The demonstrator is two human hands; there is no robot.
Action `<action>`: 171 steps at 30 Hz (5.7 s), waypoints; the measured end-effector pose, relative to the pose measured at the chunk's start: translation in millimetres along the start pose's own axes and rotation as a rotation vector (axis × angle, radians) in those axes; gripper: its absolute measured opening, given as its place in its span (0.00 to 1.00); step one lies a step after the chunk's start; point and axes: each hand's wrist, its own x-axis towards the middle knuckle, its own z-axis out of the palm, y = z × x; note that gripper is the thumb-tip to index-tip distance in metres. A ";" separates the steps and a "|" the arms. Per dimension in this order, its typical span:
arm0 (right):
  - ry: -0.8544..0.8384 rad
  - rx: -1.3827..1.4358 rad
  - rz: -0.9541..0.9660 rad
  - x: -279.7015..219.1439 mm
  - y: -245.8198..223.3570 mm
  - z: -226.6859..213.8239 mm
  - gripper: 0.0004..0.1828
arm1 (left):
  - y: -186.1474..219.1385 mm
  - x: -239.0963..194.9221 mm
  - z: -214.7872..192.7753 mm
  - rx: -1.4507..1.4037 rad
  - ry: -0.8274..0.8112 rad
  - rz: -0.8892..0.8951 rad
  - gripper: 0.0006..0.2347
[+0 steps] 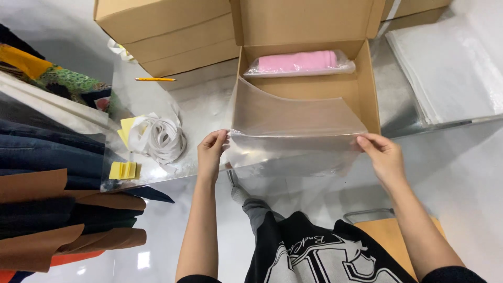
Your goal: The person unpacks a pink garment from a plastic bag, places it on a hanger, and hangs it on a clothing rack. They then pack a cardboard box with bubble wrap, close it, and tie it with a white ribbon. Finally, they attach a yellow sticky note to the box.
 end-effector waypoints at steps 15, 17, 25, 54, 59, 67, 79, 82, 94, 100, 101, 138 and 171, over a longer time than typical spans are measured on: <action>-0.022 0.467 -0.196 140.9 -75.8 23.4 0.06 | 156.4 9.2 0.7 -0.011 0.037 0.462 0.09; -0.030 0.414 -0.180 146.1 -105.8 40.5 0.05 | 178.9 14.9 -1.2 -0.021 0.025 0.432 0.10; -0.181 0.299 -0.080 183.2 -134.6 111.2 0.28 | 186.7 88.6 -15.5 -0.001 -0.219 0.173 0.28; 0.048 0.009 0.282 191.7 -20.9 204.4 0.29 | -22.7 262.2 -55.3 0.035 -0.403 -0.228 0.34; -0.141 0.057 0.729 175.3 -30.9 186.2 0.26 | 30.6 193.2 -45.5 0.174 -0.263 -0.400 0.39; -0.120 -0.126 0.589 146.4 24.6 171.6 0.09 | 17.4 150.1 -57.3 0.063 -0.258 -0.325 0.16; 0.315 -0.205 0.145 136.9 -42.9 124.2 0.11 | 81.4 166.6 10.3 0.249 -0.370 -0.207 0.13; 0.494 -0.097 0.105 122.8 -47.0 66.7 0.09 | 81.4 170.7 71.6 0.164 -0.441 -0.395 0.21; 0.933 0.199 0.209 130.1 3.6 -154.5 0.09 | 84.4 111.7 446.6 -0.512 -0.676 -0.602 0.27; 0.967 0.247 0.197 173.3 47.6 -219.9 0.13 | 51.2 90.7 586.9 -0.655 -0.512 -0.560 0.21; 0.951 0.253 0.234 182.5 54.0 -224.4 0.14 | 38.5 96.4 604.7 -0.560 -0.511 -0.581 0.27; 0.232 -1.071 0.065 334.5 117.6 -262.3 0.31 | -15.5 134.5 679.5 0.980 -0.639 -0.019 0.35; 0.150 -1.129 0.194 349.0 161.6 -262.1 0.39 | -120.8 226.2 792.0 1.390 -1.075 0.826 0.25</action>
